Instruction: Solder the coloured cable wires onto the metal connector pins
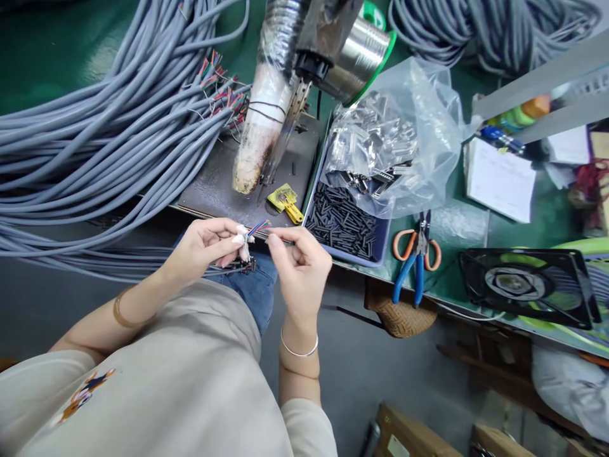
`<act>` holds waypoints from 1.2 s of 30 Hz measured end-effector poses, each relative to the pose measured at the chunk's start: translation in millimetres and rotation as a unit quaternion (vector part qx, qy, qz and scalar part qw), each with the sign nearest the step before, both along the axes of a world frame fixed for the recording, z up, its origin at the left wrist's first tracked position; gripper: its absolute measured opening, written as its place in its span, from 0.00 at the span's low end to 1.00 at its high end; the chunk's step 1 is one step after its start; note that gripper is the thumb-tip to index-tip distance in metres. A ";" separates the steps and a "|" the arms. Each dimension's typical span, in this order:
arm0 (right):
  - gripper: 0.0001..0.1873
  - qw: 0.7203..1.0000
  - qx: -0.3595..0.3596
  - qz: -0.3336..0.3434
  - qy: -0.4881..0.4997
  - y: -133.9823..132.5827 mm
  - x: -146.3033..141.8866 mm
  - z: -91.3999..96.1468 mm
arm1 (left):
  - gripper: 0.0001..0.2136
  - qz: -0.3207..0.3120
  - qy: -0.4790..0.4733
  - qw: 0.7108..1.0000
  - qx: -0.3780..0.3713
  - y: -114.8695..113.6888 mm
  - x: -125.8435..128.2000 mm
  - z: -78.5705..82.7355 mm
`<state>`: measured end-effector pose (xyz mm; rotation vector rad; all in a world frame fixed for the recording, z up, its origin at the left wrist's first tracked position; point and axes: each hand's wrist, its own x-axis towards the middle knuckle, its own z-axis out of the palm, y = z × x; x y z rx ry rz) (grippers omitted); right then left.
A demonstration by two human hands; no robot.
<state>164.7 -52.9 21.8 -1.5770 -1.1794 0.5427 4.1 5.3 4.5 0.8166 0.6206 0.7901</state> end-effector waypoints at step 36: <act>0.06 0.996 -0.061 0.053 0.037 4.0 3.0 -9.5 | 0.10 0.052 0.167 0.963 0.203 1.9 -0.9 -10.7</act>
